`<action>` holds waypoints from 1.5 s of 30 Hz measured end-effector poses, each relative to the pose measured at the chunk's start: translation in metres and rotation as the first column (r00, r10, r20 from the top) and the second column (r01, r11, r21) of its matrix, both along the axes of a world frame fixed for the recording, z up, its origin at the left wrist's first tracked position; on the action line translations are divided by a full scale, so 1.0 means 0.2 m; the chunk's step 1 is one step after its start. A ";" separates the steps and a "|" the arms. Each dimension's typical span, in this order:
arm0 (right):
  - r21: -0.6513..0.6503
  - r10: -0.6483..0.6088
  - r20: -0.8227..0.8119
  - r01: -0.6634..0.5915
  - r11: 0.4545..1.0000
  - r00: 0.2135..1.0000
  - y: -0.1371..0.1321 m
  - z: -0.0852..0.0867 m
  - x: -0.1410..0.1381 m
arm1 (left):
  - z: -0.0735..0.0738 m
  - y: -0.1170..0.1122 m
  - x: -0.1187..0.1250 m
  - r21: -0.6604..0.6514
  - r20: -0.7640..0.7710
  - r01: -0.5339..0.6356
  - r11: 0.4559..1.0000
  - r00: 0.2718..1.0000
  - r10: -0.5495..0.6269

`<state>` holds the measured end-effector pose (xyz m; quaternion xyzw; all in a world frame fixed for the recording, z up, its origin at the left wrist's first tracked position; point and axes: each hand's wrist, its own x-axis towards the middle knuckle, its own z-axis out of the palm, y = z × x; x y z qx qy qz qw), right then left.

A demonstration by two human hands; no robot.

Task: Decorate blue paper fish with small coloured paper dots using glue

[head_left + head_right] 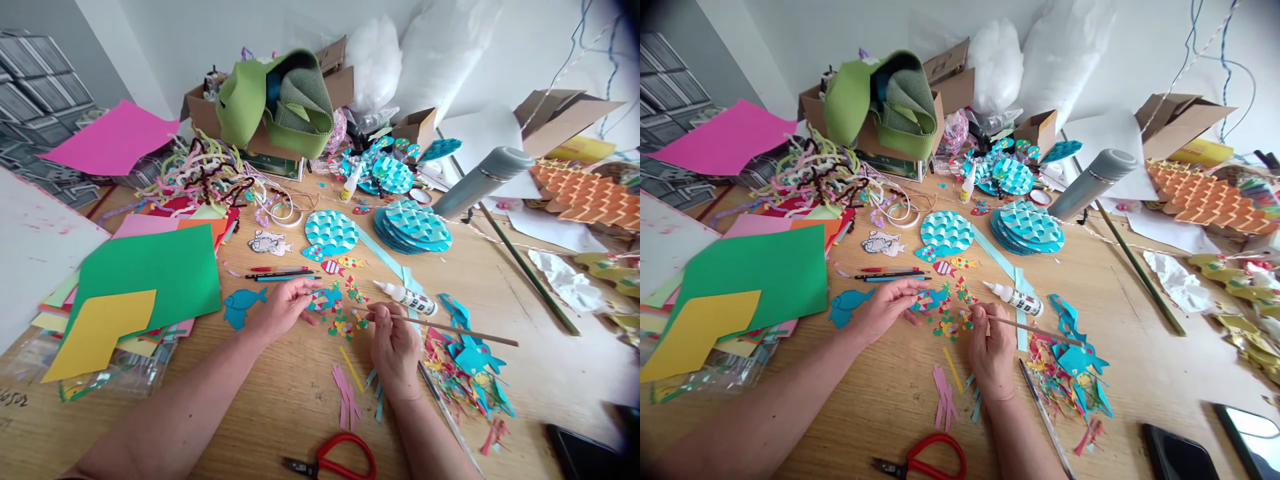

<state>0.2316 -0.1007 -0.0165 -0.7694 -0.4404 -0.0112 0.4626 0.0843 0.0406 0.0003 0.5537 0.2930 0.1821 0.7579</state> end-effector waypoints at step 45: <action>-0.062 0.194 0.096 -0.189 0.980 0.976 0.04 0.00 -0.01 | -0.01 -0.02 0.01 -0.011 0.005 -0.103 0.995 0.995 0.103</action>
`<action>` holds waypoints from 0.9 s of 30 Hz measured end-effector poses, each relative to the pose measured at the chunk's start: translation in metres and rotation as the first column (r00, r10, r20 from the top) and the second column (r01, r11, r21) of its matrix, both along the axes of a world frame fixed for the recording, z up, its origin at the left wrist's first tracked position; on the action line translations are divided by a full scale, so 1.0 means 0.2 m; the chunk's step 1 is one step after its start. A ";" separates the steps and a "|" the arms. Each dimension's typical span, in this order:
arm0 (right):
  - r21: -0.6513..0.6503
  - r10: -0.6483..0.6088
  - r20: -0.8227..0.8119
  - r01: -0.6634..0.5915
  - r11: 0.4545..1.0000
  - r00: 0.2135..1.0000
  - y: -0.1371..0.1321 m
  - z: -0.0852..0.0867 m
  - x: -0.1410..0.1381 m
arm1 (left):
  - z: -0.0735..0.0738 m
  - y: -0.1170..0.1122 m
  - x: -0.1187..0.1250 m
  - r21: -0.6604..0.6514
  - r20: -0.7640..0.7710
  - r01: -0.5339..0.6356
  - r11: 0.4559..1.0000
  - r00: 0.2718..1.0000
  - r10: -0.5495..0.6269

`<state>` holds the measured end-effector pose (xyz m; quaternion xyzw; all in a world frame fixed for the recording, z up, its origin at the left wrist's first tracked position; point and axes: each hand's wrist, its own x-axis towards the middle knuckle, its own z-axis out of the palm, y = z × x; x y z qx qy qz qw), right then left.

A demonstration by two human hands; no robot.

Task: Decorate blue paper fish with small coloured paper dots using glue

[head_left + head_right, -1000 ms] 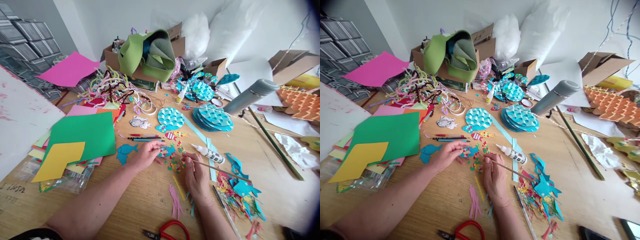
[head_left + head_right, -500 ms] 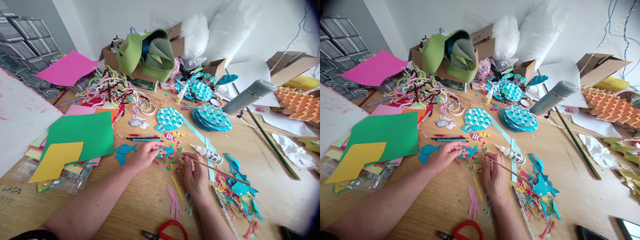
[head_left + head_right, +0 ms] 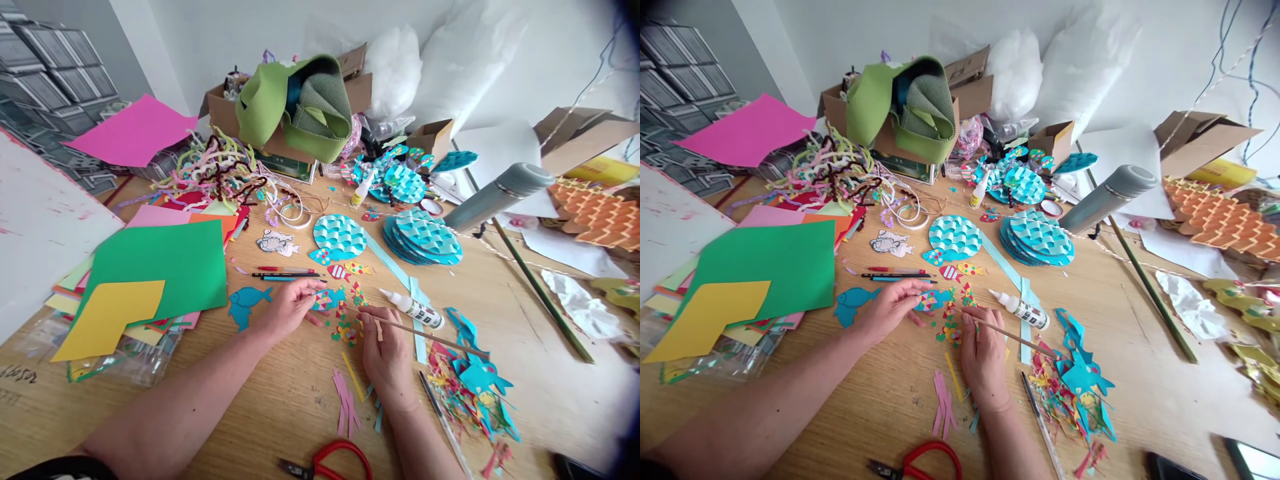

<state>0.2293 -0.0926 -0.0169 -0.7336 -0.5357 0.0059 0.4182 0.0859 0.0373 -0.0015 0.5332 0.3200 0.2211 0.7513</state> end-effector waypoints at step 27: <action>0.001 0.018 0.012 -0.018 1.000 1.000 0.00 0.01 -0.01 | 0.00 0.00 0.00 -0.008 0.004 0.042 0.999 0.999 -0.042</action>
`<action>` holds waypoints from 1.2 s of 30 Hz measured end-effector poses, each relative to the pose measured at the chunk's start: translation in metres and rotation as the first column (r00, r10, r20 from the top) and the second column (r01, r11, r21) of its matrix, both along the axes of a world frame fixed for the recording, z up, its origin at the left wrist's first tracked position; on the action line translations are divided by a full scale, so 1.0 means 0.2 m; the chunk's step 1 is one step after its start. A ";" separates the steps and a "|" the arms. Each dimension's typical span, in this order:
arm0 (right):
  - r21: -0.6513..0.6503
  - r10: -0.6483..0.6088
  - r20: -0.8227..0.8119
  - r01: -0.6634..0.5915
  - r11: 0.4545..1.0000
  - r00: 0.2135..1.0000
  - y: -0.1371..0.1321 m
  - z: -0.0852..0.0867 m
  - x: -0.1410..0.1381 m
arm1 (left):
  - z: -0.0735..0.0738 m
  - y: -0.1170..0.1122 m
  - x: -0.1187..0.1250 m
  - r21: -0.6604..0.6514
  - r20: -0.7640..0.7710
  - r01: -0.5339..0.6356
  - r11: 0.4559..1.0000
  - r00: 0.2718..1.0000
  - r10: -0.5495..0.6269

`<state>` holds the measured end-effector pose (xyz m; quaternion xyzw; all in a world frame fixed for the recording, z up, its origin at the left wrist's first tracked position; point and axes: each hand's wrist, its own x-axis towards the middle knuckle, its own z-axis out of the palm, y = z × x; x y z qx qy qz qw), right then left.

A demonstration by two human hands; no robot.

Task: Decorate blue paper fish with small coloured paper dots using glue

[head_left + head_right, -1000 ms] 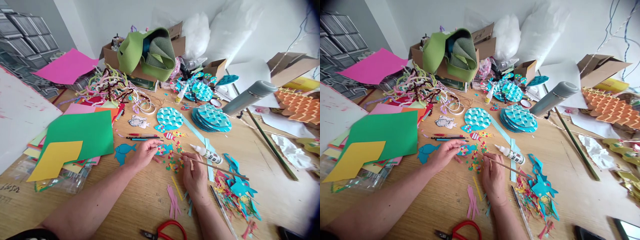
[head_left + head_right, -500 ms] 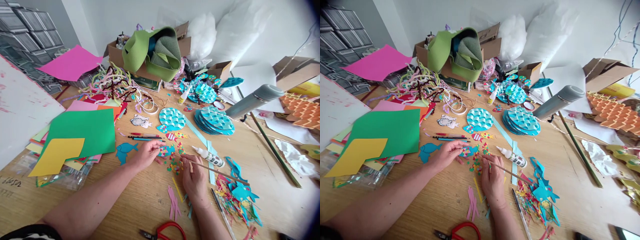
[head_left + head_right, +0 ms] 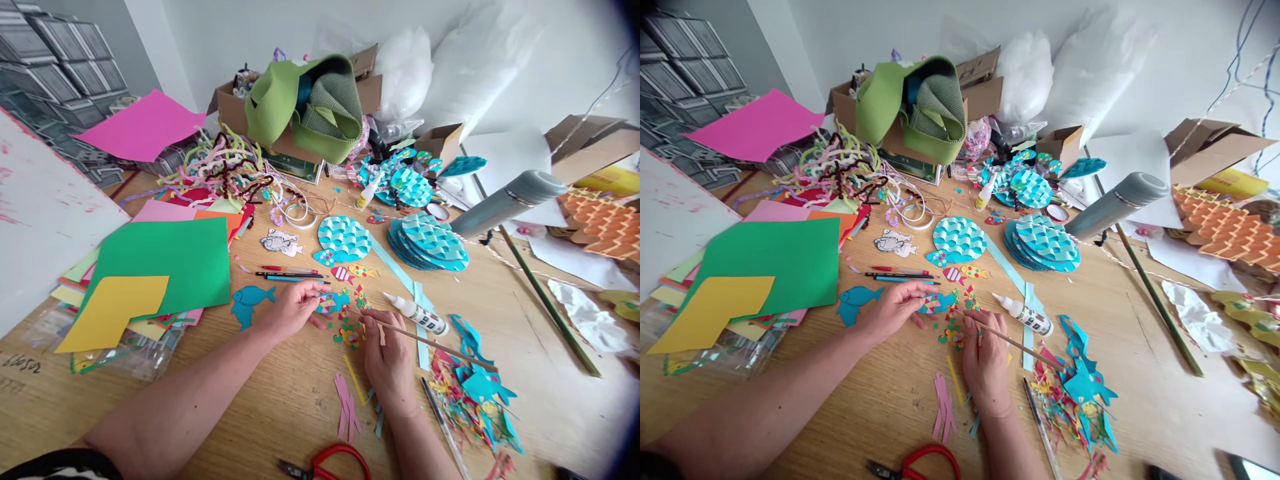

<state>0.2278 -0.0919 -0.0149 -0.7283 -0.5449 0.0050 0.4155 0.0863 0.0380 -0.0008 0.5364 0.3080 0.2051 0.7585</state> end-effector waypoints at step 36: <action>0.095 -0.009 0.030 0.006 0.995 1.000 0.00 0.01 -0.02 | 0.02 -0.01 0.00 -0.001 -0.035 0.002 1.000 0.999 -0.002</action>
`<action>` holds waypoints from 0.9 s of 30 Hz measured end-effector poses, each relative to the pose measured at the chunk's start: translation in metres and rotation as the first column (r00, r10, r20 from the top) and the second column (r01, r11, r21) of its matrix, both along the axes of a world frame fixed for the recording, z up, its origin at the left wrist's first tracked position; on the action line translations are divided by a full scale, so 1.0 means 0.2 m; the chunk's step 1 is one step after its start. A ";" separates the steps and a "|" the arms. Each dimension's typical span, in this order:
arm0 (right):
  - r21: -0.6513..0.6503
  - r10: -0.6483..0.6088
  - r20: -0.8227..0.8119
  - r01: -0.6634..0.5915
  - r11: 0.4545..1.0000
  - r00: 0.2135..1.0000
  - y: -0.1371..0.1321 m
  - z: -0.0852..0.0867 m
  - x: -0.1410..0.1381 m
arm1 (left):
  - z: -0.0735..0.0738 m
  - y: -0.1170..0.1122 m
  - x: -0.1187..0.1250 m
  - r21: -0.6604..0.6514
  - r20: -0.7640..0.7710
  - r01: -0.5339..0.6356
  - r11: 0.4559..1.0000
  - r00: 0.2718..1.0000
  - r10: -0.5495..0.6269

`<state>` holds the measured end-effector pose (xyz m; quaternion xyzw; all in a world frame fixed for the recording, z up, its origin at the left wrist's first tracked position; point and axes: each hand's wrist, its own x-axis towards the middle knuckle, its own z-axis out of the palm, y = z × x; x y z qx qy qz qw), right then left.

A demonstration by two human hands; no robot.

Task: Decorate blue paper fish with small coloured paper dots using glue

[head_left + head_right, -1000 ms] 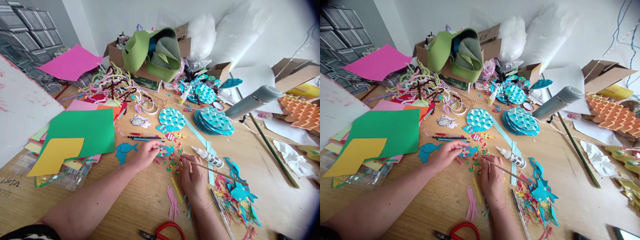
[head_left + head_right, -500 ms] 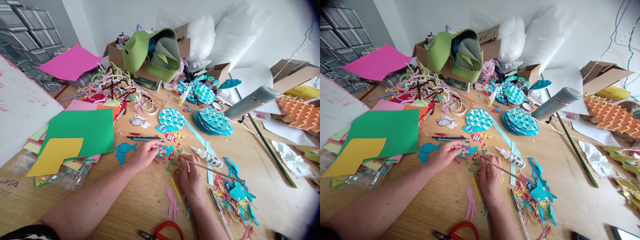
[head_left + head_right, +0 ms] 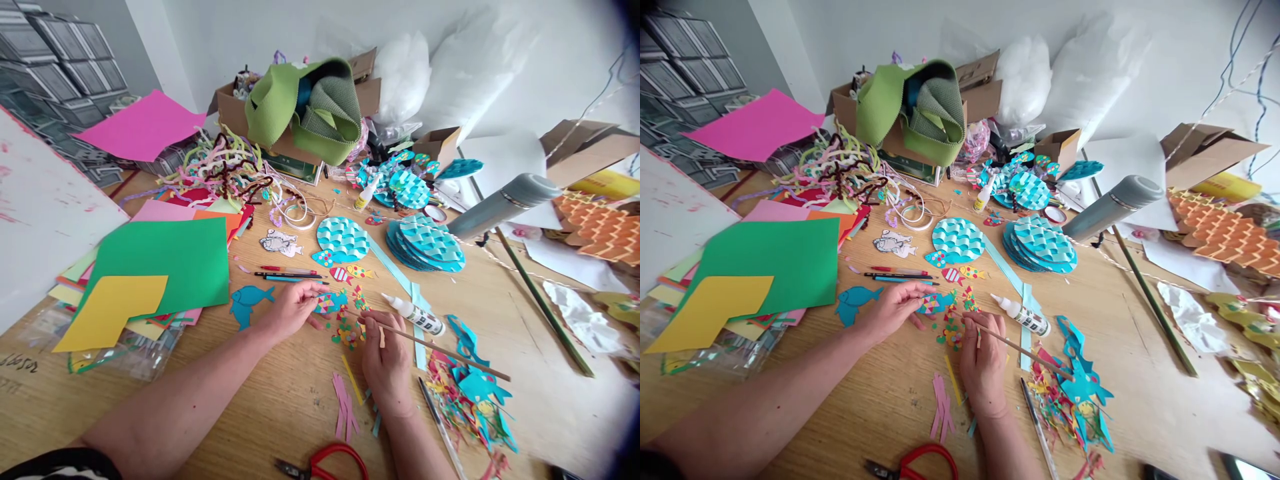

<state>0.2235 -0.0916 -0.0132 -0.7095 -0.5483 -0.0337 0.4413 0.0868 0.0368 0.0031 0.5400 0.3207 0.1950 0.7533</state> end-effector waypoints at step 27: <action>-0.015 -0.013 -0.001 0.013 1.000 1.000 0.01 -0.01 -0.01 | -0.02 0.00 0.00 0.006 0.024 -0.010 1.000 1.000 0.009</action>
